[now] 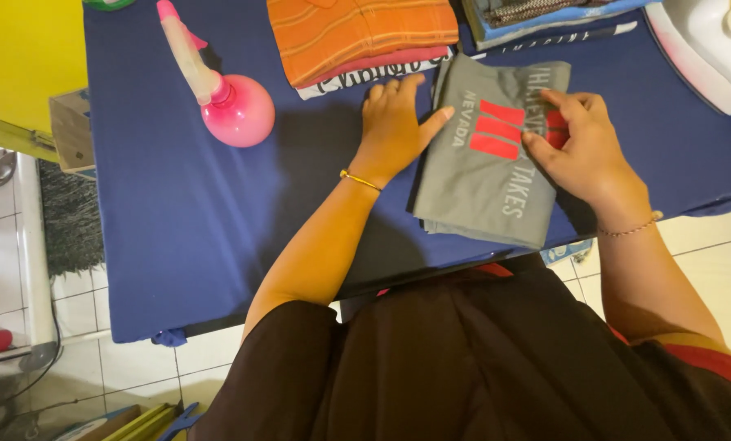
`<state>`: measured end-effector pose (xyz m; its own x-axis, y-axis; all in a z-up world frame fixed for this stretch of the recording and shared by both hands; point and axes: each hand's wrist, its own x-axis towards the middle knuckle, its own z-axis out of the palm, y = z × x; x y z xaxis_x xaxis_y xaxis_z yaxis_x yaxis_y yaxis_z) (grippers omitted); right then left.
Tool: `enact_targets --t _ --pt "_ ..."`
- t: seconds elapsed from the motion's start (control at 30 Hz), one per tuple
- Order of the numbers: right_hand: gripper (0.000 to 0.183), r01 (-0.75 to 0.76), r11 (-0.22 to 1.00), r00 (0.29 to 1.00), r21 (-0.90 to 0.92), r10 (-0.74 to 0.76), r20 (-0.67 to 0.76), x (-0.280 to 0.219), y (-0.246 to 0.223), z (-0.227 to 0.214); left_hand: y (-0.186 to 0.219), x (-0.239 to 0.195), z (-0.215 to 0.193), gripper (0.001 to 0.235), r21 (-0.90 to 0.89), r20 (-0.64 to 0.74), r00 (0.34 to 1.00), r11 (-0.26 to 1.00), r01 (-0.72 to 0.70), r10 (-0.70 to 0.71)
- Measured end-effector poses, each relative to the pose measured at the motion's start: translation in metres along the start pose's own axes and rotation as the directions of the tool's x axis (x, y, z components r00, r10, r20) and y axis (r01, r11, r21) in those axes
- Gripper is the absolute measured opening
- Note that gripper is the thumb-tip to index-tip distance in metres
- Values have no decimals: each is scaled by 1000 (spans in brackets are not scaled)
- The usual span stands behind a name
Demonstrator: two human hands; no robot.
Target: Ironing and folding various t-shirts and a patterned cloth on an ironing board
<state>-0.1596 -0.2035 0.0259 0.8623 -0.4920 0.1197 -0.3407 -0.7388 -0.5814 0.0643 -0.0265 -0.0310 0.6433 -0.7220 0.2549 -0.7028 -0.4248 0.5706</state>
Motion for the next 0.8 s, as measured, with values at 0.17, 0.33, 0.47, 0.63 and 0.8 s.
enact_targets --t 0.17,0.33,0.47,0.63,0.8 --pt "69 185 971 983 -154 -185 16 24 -12 -14 11 -8 3 66 17 -18 993 993 -113 114" --pt "57 276 928 950 -251 -224 217 97 -2 18 10 -8 8 64 14 71 994 996 -83 82" --pt "39 242 954 954 -178 -200 224 119 17 38 7 -3 14 67 -4 72 995 998 -64 64" --pt "20 312 938 948 155 -318 17 123 35 42 23 -4 -2 62 -37 120 993 999 11 -6" --pt "30 429 899 900 -87 -417 128 131 33 63 4 -2 26 47 28 -19 997 997 -67 68"
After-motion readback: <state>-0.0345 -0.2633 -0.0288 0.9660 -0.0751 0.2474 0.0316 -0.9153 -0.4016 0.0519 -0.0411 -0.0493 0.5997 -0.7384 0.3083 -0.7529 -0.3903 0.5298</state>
